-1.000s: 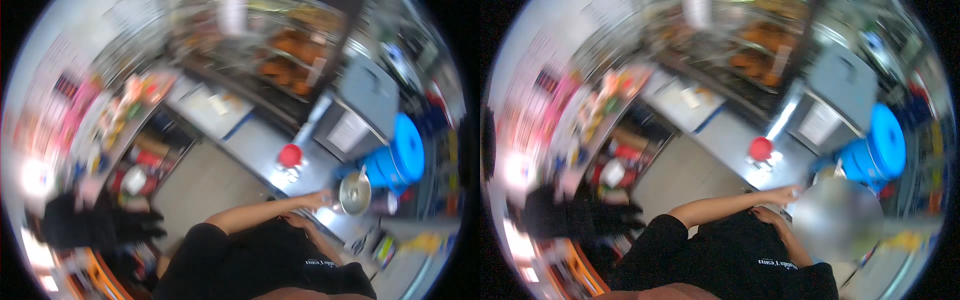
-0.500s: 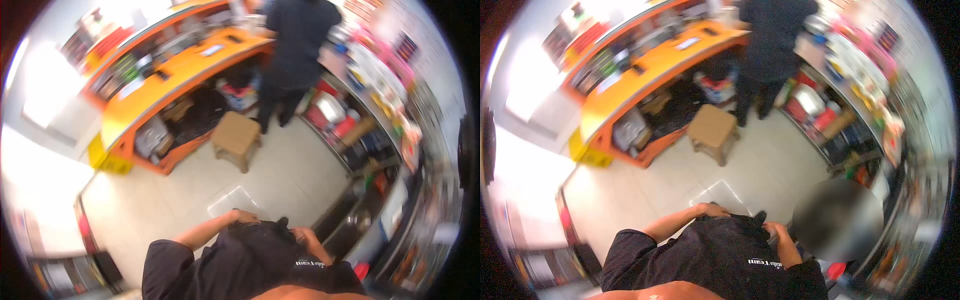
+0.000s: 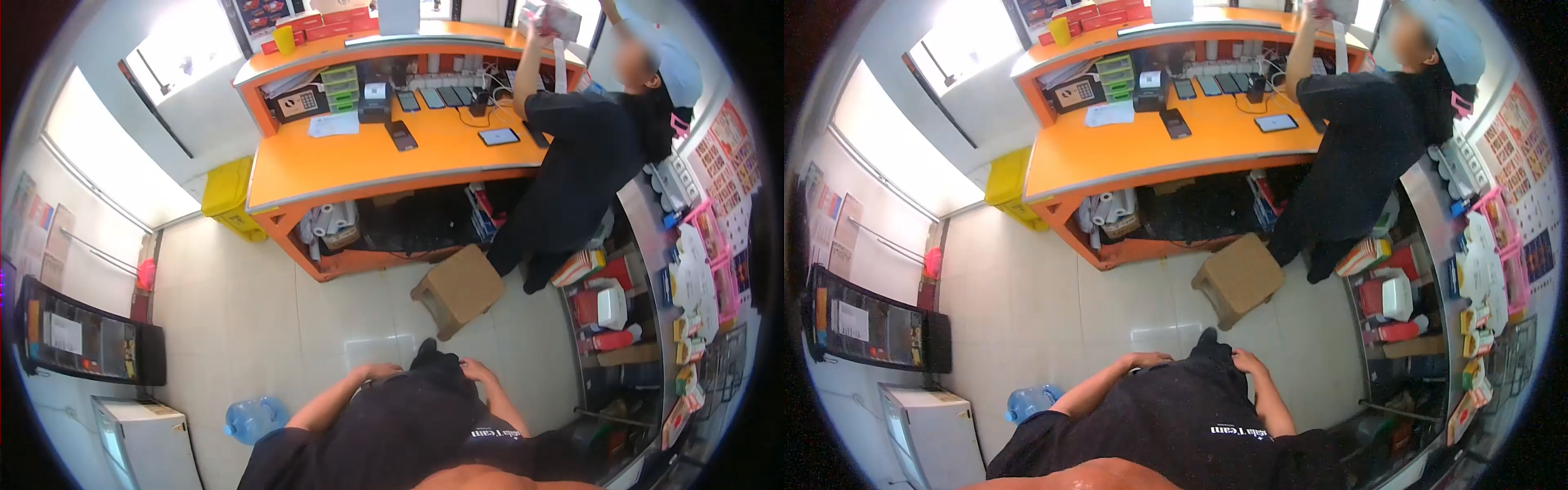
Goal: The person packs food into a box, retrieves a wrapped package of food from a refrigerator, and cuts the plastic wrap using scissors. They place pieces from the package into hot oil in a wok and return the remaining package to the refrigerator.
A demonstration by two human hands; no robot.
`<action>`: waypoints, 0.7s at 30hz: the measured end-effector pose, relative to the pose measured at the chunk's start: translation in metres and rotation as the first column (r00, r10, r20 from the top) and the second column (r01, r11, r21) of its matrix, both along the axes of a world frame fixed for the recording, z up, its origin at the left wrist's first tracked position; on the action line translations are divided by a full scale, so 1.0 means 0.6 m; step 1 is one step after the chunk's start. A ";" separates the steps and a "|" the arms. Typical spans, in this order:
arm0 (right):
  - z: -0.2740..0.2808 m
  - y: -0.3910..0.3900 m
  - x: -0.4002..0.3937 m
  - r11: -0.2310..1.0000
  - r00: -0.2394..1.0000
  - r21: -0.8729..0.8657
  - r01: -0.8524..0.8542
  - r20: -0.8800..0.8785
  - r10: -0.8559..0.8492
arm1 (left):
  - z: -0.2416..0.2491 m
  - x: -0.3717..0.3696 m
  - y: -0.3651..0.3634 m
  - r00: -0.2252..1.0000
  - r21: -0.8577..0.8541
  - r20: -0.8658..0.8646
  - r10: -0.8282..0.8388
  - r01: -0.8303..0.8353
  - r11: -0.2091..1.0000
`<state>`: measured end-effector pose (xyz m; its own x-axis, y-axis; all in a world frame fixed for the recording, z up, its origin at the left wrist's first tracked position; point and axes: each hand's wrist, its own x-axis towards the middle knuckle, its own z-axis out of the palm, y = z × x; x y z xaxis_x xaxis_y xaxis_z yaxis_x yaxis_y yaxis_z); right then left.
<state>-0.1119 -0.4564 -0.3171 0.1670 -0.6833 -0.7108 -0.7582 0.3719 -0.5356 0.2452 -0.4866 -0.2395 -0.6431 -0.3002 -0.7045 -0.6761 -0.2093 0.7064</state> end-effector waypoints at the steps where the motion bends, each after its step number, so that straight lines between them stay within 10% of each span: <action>1: 0.004 -0.020 -0.013 1.000 1.000 -0.017 0.021 0.019 -0.021 | -0.005 -0.002 -0.032 1.000 -0.003 -0.012 0.017 -0.017 1.000; 5: 0.029 -0.086 -0.051 0.990 0.992 0.119 0.072 0.091 -0.083 | -0.028 0.005 -0.196 0.962 -0.308 0.107 -0.250 0.271 0.912; 9: -0.089 -0.072 -0.126 0.973 0.974 0.227 0.038 0.208 -0.086 | 0.072 0.018 -0.435 0.993 -0.385 -0.110 0.030 -0.070 0.920; 11: -0.064 -0.075 -0.124 0.955 0.970 0.283 0.083 0.196 -0.143 | 0.149 0.029 -0.565 0.928 -0.627 -0.360 0.099 -0.320 0.711; 12: -0.050 -0.083 -0.113 0.949 0.969 0.293 0.116 0.178 -0.173 | 0.197 0.034 -0.635 0.853 -0.436 -0.469 0.231 -0.451 0.779; 19: 0.029 -0.209 0.056 0.904 0.897 0.140 0.405 0.130 -0.422 | 0.279 0.104 -1.181 0.644 -0.651 -0.652 0.399 -0.746 0.140; 21: 0.064 -0.259 0.123 0.879 0.869 0.064 0.473 0.134 -0.477 | 0.283 0.117 -1.292 0.705 -0.808 -0.551 0.447 -0.584 -0.075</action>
